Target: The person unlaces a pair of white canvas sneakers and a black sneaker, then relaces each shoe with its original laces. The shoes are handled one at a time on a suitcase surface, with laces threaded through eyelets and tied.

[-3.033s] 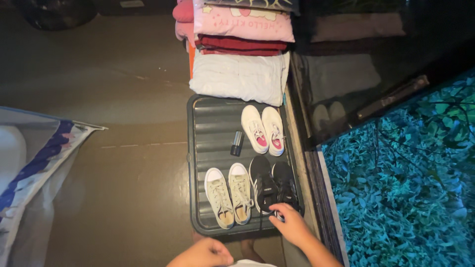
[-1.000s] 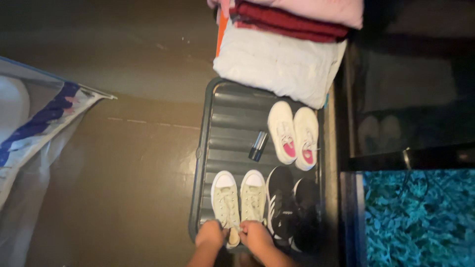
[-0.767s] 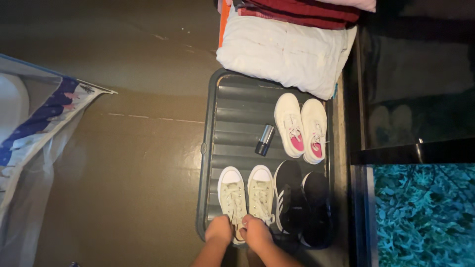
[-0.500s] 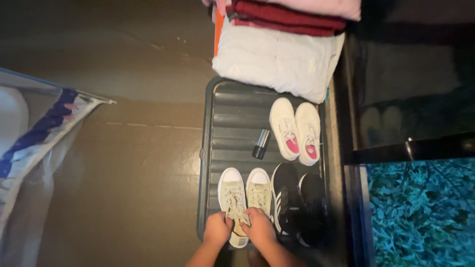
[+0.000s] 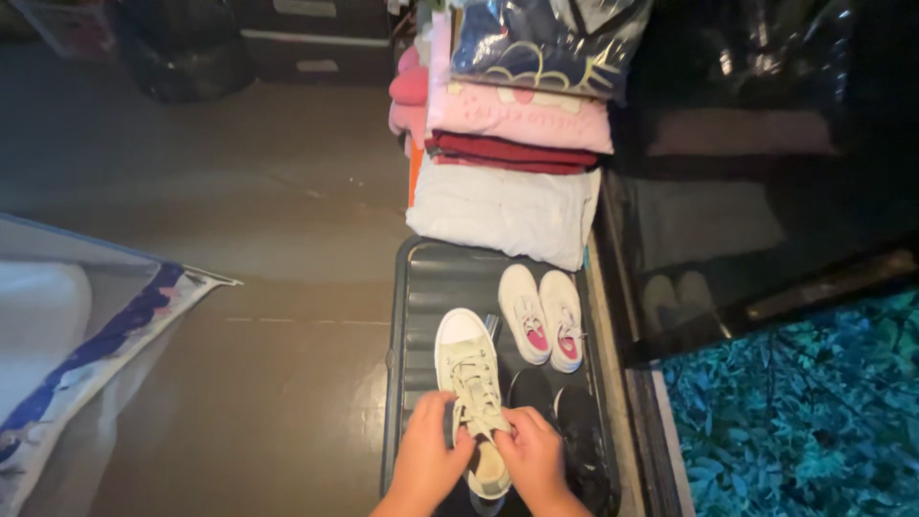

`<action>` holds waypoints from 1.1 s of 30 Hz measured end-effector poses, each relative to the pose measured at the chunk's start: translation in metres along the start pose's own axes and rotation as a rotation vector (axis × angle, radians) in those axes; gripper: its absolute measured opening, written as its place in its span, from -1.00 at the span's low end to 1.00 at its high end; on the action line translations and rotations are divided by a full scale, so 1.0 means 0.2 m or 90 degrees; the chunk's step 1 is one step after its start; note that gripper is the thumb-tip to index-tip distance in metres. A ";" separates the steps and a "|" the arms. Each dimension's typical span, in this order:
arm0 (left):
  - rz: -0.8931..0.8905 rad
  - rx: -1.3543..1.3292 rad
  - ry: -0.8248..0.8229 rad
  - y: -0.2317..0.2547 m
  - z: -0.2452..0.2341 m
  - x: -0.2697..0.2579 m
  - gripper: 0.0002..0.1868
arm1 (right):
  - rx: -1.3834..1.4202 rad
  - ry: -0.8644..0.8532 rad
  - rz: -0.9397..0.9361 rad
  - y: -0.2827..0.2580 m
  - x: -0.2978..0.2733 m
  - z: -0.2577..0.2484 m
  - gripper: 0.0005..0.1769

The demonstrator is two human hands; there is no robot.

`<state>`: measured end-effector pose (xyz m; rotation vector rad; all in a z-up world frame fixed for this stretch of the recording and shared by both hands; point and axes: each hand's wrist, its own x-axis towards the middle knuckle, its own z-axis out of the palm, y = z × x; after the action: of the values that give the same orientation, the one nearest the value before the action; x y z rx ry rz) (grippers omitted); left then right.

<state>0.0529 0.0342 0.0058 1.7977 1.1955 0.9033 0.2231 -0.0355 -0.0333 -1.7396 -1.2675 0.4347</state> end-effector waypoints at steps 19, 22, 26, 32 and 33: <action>-0.291 -0.763 -0.154 0.69 -0.16 -0.08 -0.14 | 0.029 0.173 -0.163 -0.58 -0.03 -0.54 -0.64; -0.284 -0.710 -0.089 0.77 -0.15 -0.07 -0.21 | 0.054 0.139 -0.164 -0.72 -0.03 -0.57 -0.59; -0.302 -0.757 -0.029 0.78 -0.13 -0.08 -0.29 | -0.041 0.178 -0.312 -0.87 -0.01 -0.65 -0.48; -0.275 -0.697 -0.007 0.67 -0.08 -0.12 -0.35 | -0.121 0.117 -0.470 -0.96 -0.03 -0.69 -0.68; -0.264 -0.689 0.002 0.66 -0.07 -0.12 -0.36 | -0.106 0.112 -0.466 -0.95 -0.03 -0.68 -0.70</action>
<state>0.0847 -0.0179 0.1253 0.6531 0.7650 1.0076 0.2107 -0.0936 0.1924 -1.2788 -1.7214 -0.2473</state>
